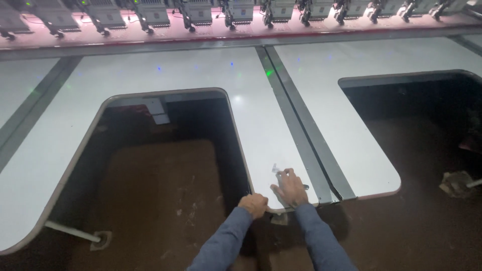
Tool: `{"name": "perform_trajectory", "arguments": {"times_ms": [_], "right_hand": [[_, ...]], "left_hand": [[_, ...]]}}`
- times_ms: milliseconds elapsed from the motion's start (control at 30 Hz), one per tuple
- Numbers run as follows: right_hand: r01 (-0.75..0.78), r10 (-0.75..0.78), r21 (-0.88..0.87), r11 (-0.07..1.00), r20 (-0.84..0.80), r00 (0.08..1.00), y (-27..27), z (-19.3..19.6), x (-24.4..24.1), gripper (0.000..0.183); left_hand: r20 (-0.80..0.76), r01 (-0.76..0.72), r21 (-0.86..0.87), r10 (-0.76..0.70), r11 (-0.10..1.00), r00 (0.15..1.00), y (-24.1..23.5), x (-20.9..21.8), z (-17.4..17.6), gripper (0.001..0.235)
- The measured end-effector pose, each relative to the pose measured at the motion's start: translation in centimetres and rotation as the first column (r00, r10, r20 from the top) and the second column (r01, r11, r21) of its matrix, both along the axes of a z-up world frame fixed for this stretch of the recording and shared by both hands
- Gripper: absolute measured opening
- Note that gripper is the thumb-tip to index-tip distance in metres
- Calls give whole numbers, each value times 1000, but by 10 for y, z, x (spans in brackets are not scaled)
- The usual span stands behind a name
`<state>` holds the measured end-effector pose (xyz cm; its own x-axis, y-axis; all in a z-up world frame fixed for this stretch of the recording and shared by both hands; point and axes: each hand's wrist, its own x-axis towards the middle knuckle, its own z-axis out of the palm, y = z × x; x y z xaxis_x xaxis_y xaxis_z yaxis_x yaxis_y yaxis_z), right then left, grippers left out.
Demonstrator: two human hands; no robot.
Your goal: The person threads a pink industrial embroidery machine by hand, guiding the thread through the needle area and tension mechanisms. They then move to another machine head and repeat the threading process.
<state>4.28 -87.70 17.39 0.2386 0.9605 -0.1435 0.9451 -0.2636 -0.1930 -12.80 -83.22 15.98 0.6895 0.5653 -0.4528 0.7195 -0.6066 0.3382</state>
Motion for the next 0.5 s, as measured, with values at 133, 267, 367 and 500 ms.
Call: {"name": "perform_trajectory", "arguments": {"times_ms": [133,267,367,500], "right_hand": [[-92,92,5,996,1,996,-5,-21,10,51],[-62,80,173,983,-93,992,-10,-30,25,54],[98,-52,280,955,-167,984,-27,-26,39,40],[384,-324,380,841,-215,921,-45,-64,86,41]], "left_hand": [[91,40,-30,-37,999,995,-18,18,0,33],[134,49,76,-59,996,989,-21,40,-1,29],[152,-29,-1,29,1000,988,-30,59,0,35],[230,35,116,-61,993,971,-27,99,-41,25]]}}
